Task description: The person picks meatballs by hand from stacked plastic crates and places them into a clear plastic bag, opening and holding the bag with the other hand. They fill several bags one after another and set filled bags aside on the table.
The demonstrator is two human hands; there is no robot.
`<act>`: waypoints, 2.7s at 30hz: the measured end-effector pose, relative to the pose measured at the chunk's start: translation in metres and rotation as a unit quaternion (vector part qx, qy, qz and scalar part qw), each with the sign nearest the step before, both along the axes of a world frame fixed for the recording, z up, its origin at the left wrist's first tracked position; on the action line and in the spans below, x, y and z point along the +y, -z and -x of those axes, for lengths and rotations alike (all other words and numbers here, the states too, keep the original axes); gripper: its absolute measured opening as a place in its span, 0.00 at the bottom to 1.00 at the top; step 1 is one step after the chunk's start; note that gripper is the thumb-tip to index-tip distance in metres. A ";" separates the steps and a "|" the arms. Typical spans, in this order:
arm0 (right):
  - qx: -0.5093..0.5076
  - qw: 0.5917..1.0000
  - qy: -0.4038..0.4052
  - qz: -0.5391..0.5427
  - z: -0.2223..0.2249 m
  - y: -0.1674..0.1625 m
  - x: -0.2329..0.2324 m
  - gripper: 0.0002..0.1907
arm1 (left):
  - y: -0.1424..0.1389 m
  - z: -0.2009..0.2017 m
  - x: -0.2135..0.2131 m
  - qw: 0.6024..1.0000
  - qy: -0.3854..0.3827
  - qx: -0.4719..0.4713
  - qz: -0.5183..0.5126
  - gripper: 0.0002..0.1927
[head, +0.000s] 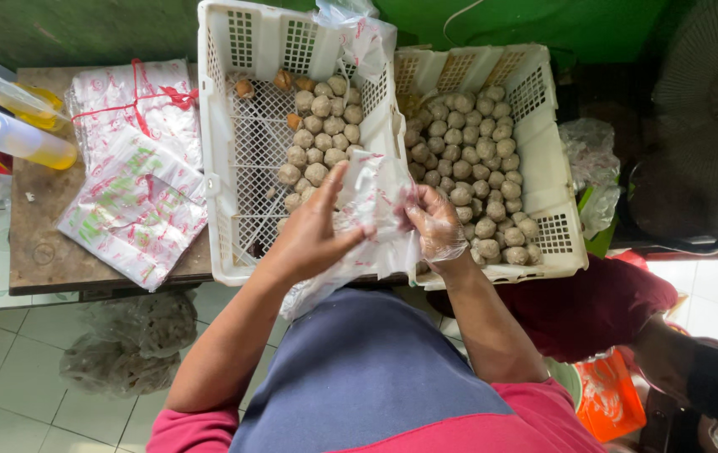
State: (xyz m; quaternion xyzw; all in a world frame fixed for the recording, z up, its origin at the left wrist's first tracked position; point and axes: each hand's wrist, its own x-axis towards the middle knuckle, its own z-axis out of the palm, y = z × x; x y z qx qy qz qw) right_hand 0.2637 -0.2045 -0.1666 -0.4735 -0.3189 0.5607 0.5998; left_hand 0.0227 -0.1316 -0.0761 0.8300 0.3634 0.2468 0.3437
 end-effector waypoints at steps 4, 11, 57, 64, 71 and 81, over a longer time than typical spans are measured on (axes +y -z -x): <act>-0.059 0.995 0.045 -0.064 0.017 -0.015 0.000 0.12 | -0.014 -0.005 -0.009 0.990 0.034 0.062 0.124 0.43; -0.106 0.983 0.063 -0.135 0.048 -0.016 -0.020 0.09 | -0.001 0.004 -0.030 0.987 0.073 -0.124 -0.078 0.40; -0.267 0.939 -0.123 -0.181 0.057 0.027 0.081 0.11 | 0.049 -0.007 -0.029 0.931 -0.260 -0.215 0.143 0.22; -0.218 0.953 -0.193 -0.082 0.100 0.023 0.047 0.07 | 0.073 0.015 -0.019 0.876 -0.235 -0.331 0.259 0.12; -0.044 0.990 -0.127 -0.031 0.118 0.024 0.039 0.08 | 0.079 0.039 -0.027 0.898 -0.231 -0.272 0.257 0.10; -0.016 0.996 0.062 0.060 0.145 0.010 0.002 0.02 | 0.071 0.061 -0.025 0.905 -0.191 -0.083 0.371 0.16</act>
